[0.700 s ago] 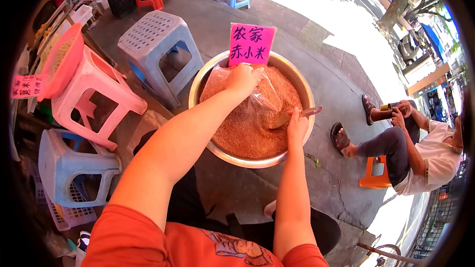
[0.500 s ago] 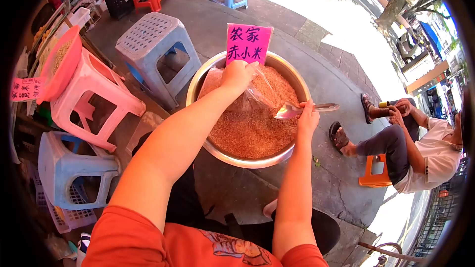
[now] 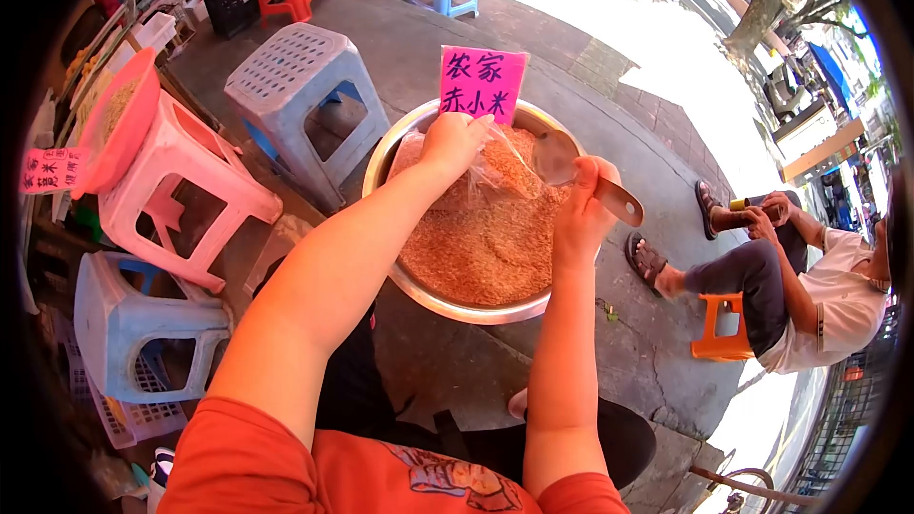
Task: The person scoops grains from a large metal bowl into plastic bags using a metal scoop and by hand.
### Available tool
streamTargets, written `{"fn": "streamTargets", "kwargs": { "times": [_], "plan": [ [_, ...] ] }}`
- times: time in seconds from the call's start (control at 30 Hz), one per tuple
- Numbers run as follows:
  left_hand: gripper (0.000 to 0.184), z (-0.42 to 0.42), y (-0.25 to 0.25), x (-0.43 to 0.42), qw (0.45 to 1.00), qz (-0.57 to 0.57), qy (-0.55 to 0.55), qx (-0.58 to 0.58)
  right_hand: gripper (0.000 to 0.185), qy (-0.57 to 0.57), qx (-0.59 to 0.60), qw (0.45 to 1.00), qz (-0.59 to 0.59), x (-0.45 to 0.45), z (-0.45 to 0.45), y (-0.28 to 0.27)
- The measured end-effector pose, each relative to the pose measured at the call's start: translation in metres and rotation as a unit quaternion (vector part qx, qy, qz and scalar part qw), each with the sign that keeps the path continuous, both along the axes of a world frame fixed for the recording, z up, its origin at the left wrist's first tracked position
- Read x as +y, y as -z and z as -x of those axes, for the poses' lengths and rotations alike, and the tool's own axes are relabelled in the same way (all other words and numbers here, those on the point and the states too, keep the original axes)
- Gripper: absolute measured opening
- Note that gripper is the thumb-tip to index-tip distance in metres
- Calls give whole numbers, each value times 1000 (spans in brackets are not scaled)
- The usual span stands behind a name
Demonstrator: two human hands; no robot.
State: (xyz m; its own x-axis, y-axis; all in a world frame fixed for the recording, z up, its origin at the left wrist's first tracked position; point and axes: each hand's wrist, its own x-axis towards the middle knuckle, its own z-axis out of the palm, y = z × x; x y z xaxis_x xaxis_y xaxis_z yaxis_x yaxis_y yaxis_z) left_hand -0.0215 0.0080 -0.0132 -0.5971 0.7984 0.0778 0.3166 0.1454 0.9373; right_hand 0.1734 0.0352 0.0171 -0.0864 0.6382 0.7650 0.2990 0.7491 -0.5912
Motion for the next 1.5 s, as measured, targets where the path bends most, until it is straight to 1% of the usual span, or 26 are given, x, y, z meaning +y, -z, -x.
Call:
{"fn": "streamTargets", "kwargs": {
  "times": [0.03,0.13,0.17,0.23,0.27,0.3,0.37,0.4,0.47,0.53,0.57,0.6,0.7,0.73,0.8,0.83,0.93,1.03,1.13,1.17,1.23,1.27,1.3,1.33,1.4,1.5],
  "plan": [
    [43,1,0,-1,1000,7,-3,3,29,23,32,998,48,5,-4,7],
    [43,2,0,-3,1000,14,-8,8,32,30,112,981,153,13,-13,16],
    [43,3,0,-4,1000,8,-6,6,31,39,115,978,171,20,-17,28],
    [42,9,6,-4,1000,-21,-1,-15,29,-5,142,936,322,42,-28,94],
    [41,15,16,1,998,-45,3,-34,27,-26,155,905,395,47,-32,114],
    [41,21,22,3,996,-69,7,-53,25,-46,199,854,479,41,-32,118],
    [39,25,1,-7,992,-73,-23,-104,22,-80,280,719,631,23,-24,129],
    [38,26,-12,-13,988,-75,-38,-131,21,-83,316,677,659,20,-20,136],
    [36,38,-34,-22,980,-113,-60,-155,22,-117,347,621,693,13,-13,132],
    [34,43,-54,-33,961,-171,-75,-204,21,-127,313,634,695,8,-11,126],
    [33,51,-57,-38,970,-148,-79,-179,21,-133,296,641,696,7,-10,121],
    [33,61,-59,-42,977,-125,-83,-153,20,-128,270,662,687,7,-11,115],
    [32,79,-51,-47,982,-79,-49,-165,19,-102,182,724,658,11,-13,101],
    [32,69,-57,-49,981,-84,-44,-169,21,-94,154,744,643,13,-16,104],
    [34,49,-65,-53,978,-92,-38,-181,23,-89,111,760,634,16,-23,106],
    [36,51,-60,-54,980,-78,-23,-182,24,-86,83,757,642,18,-27,106],
    [39,48,-50,-53,983,-42,13,-177,18,-145,6,762,631,23,-38,110],
    [39,39,-45,-53,988,-6,33,-148,14,-181,-167,839,486,20,-37,115],
    [39,27,-44,-53,986,38,64,-148,19,-191,-271,839,432,4,-33,102],
    [38,26,-41,-52,986,36,78,-146,31,-175,-354,821,412,3,-31,103],
    [39,23,-36,-49,983,34,106,-143,44,-180,-441,819,320,-10,-25,100],
    [38,20,-35,-48,984,33,102,-144,51,-182,-481,814,271,-17,-20,99],
    [38,14,-39,-46,984,32,98,-144,72,-223,-466,784,345,-24,-11,99],
    [38,11,-40,-46,985,32,92,-145,79,-225,-480,784,324,-36,-4,93],
    [38,12,-36,-44,986,36,91,-138,79,-231,-516,772,292,-56,8,85],
    [38,11,-37,-41,986,32,99,-132,53,-179,-565,767,244,-73,23,79]
  ]
}}
